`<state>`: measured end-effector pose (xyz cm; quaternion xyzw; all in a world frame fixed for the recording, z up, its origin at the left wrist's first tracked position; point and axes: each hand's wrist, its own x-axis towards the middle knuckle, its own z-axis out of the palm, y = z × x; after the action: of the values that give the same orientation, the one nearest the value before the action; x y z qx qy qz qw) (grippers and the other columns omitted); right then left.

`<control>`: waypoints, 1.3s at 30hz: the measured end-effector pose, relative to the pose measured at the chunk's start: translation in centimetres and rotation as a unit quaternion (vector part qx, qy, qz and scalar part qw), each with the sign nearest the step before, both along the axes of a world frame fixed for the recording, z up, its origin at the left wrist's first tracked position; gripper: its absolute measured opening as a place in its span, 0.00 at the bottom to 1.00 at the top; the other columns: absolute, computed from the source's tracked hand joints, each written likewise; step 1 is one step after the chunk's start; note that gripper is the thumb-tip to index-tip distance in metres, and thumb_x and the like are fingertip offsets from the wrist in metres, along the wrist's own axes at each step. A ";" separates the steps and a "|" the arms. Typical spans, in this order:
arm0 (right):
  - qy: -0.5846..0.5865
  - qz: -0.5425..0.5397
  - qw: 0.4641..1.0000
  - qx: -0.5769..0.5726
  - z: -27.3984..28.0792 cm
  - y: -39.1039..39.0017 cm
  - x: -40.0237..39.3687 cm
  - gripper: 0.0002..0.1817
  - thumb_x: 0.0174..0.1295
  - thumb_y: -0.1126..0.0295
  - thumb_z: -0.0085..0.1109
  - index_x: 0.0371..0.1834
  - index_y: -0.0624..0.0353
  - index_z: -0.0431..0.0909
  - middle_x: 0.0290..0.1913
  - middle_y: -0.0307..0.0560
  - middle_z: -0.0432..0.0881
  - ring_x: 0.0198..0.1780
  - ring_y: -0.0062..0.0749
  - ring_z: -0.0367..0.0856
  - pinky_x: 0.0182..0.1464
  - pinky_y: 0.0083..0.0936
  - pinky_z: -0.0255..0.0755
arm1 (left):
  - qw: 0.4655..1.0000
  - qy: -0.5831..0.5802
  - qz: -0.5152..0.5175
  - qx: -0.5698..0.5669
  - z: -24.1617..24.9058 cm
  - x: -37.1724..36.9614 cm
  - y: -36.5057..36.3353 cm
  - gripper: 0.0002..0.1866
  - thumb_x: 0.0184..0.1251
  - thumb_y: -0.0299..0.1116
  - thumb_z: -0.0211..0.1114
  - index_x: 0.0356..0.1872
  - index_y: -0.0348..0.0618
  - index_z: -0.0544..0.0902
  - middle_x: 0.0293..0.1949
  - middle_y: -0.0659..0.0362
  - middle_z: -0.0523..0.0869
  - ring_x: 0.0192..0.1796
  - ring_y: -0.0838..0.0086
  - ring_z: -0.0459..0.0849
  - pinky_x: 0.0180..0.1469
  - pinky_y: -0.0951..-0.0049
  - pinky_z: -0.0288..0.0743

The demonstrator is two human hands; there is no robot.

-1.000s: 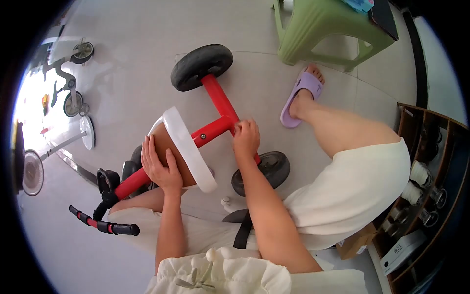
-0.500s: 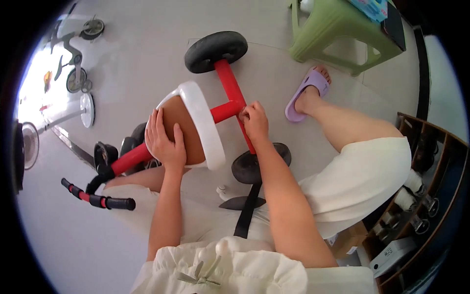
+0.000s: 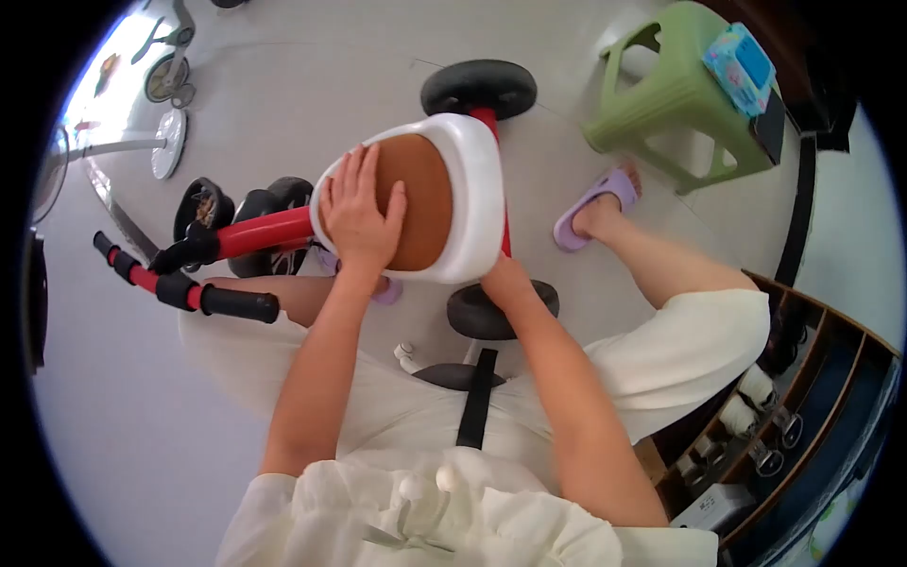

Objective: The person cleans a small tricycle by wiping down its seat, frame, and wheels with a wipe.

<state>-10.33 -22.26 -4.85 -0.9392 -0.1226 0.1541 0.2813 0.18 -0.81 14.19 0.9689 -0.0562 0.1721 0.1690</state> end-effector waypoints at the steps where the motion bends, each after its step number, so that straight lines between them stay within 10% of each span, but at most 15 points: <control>1: -0.035 0.003 0.999 0.031 -0.1 0.2 0.5 0.20 0.65 0.66 0.53 0.60 0.57 0.77 0.56 0.58 0.82 0.53 0.53 0.83 0.54 0.42 0.79 | 1.000 0.003 -0.005 0.000 0.0 0.1 0.1 0.31 0.65 0.45 0.63 0.68 0.44 0.73 0.69 0.50 0.73 0.73 0.55 0.67 0.75 0.48 0.51; 5: 0.194 -0.090 0.977 -0.025 5.2 -1.7 3.2 0.22 0.64 0.61 0.56 0.60 0.55 0.78 0.55 0.60 0.83 0.55 0.55 0.82 0.54 0.44 0.77 | 1.000 0.010 -0.008 -0.024 0.0 0.0 0.0 0.32 0.65 0.44 0.63 0.69 0.43 0.72 0.70 0.48 0.72 0.74 0.54 0.66 0.75 0.47 0.50; 16: -0.049 -0.167 0.977 0.120 6.0 -0.9 3.4 0.29 0.65 0.52 0.57 0.67 0.52 0.73 0.65 0.56 0.77 0.66 0.51 0.75 0.62 0.40 0.71 | 0.993 0.030 -0.052 -0.098 1.0 -0.2 0.4 0.30 0.61 0.37 0.67 0.66 0.42 0.75 0.69 0.48 0.71 0.73 0.55 0.65 0.76 0.48 0.49; 22: -0.101 -0.015 0.992 -0.069 5.6 -2.5 2.5 0.25 0.65 0.62 0.58 0.66 0.53 0.74 0.62 0.54 0.80 0.61 0.55 0.77 0.60 0.42 0.71 | 0.992 0.055 -0.047 -0.108 2.0 -1.2 1.4 0.31 0.58 0.35 0.69 0.66 0.44 0.75 0.70 0.50 0.71 0.74 0.55 0.65 0.77 0.49 0.48; 24: 0.116 -0.214 0.967 0.069 6.0 -3.6 3.6 0.21 0.61 0.69 0.63 0.58 0.59 0.78 0.51 0.50 0.86 0.49 0.49 0.84 0.52 0.39 0.76 | 0.991 0.063 -0.015 -0.117 2.2 -1.8 1.9 0.32 0.58 0.35 0.71 0.65 0.43 0.75 0.71 0.48 0.70 0.74 0.54 0.65 0.76 0.48 0.49; 31: 0.081 -0.473 0.777 0.408 11.0 -9.1 9.5 0.08 0.66 0.76 0.60 0.47 0.61 0.80 0.41 0.40 0.83 0.43 0.26 0.81 0.46 0.24 0.76 | 0.969 0.062 0.079 -0.228 4.1 -5.3 3.3 0.30 0.60 0.35 0.70 0.64 0.40 0.75 0.68 0.46 0.72 0.72 0.55 0.67 0.75 0.54 0.57; 34: -0.008 -0.501 0.737 0.454 17.8 -6.8 10.2 0.08 0.67 0.77 0.58 0.48 0.60 0.78 0.44 0.41 0.81 0.47 0.26 0.80 0.49 0.24 0.75 | 0.900 0.099 0.061 -0.419 5.0 -9.0 3.9 0.28 0.64 0.36 0.69 0.64 0.37 0.75 0.67 0.44 0.74 0.71 0.54 0.70 0.73 0.58 0.60; 36: -0.039 -0.511 0.719 0.470 19.5 -5.9 10.4 0.09 0.68 0.78 0.57 0.49 0.61 0.77 0.47 0.41 0.80 0.49 0.26 0.79 0.51 0.23 0.74 | 0.675 0.138 0.127 -0.714 5.9 -11.0 4.3 0.23 0.70 0.39 0.65 0.62 0.38 0.76 0.65 0.46 0.76 0.69 0.58 0.73 0.71 0.63 0.63; 39: -0.159 -0.410 0.799 0.410 20.4 -5.3 10.4 0.08 0.70 0.74 0.57 0.50 0.60 0.75 0.52 0.43 0.78 0.53 0.27 0.77 0.56 0.28 0.75 | 0.555 0.134 0.203 -0.796 8.3 -12.1 7.1 0.21 0.73 0.42 0.63 0.63 0.48 0.77 0.66 0.48 0.75 0.70 0.61 0.73 0.73 0.65 0.60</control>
<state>0.04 -27.53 15.58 -0.7101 0.1797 -0.1914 0.6533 -11.87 6.27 22.44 0.4375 0.3251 0.0449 0.8372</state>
